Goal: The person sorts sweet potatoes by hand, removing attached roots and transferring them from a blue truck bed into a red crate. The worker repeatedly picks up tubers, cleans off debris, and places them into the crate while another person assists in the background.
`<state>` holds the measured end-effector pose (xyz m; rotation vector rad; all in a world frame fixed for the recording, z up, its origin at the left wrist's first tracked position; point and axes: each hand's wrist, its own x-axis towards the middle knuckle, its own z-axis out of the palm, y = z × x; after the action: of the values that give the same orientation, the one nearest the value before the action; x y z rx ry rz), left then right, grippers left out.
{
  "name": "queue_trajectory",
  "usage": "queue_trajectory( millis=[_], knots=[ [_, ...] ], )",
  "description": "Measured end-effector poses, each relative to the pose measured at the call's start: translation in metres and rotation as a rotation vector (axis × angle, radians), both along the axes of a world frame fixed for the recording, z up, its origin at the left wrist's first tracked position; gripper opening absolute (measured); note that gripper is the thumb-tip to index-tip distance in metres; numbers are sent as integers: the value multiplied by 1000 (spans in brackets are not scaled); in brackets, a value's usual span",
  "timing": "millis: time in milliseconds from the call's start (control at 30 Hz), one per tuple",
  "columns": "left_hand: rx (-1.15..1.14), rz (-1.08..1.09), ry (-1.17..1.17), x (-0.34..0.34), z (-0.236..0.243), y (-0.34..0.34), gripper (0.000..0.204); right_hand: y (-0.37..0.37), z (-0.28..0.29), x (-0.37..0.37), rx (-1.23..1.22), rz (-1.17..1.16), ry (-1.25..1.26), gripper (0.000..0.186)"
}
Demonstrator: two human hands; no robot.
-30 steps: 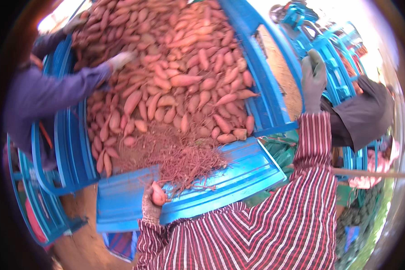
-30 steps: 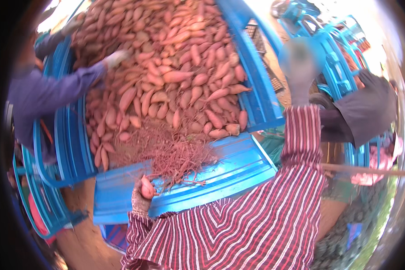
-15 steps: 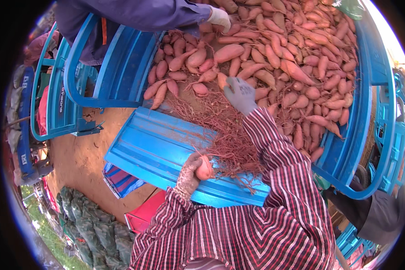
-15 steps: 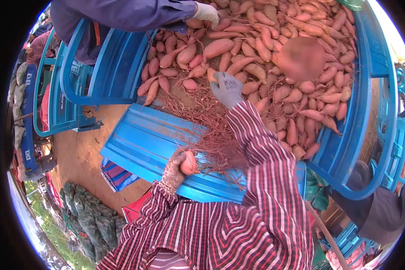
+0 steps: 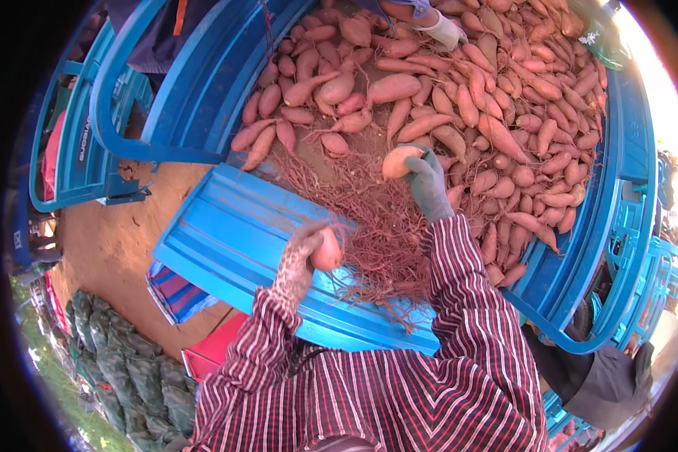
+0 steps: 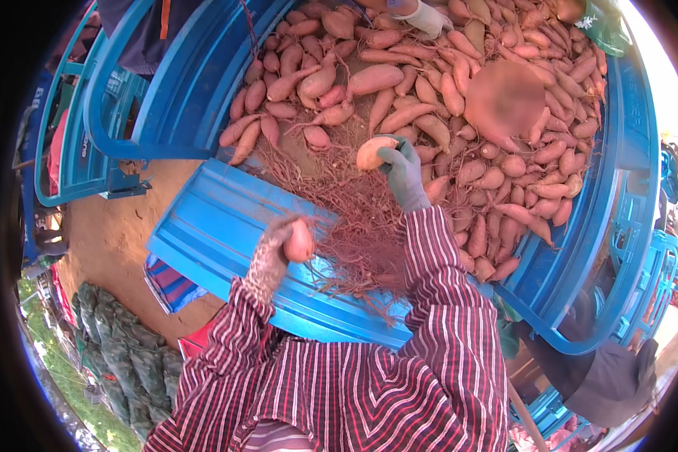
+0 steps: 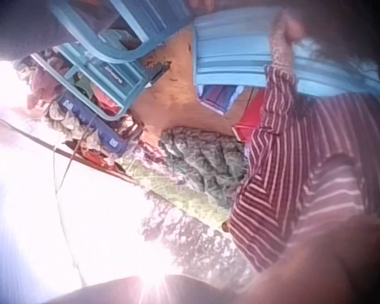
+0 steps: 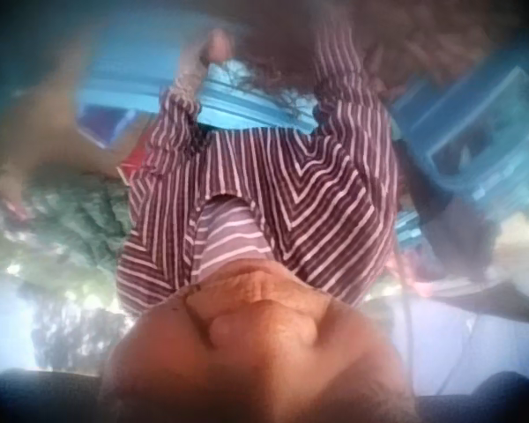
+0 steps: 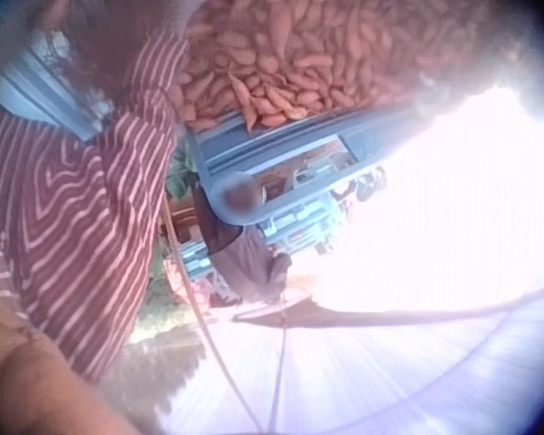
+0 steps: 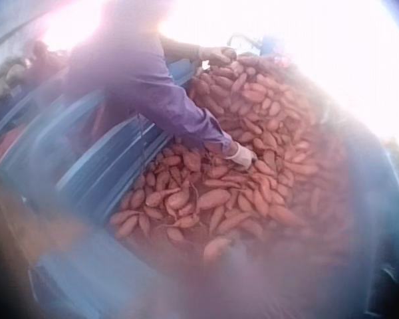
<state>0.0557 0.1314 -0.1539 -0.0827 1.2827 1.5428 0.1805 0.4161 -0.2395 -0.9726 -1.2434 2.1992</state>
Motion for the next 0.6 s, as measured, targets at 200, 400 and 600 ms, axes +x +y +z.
queue_trajectory(
  millis=[200, 400, 600],
  knots=[
    [-58, -262, 266, -17, 6, 50, 57, -49, 62, -2, -201, 212, 188, 47],
    [20, -150, 64, 1, 20, 43, 67, -97, 95, -39, 899, 374, -102, 31],
    [42, 205, -60, -8, 26, 12, 64, -117, 115, -43, 369, 246, -116, 27]
  ],
)
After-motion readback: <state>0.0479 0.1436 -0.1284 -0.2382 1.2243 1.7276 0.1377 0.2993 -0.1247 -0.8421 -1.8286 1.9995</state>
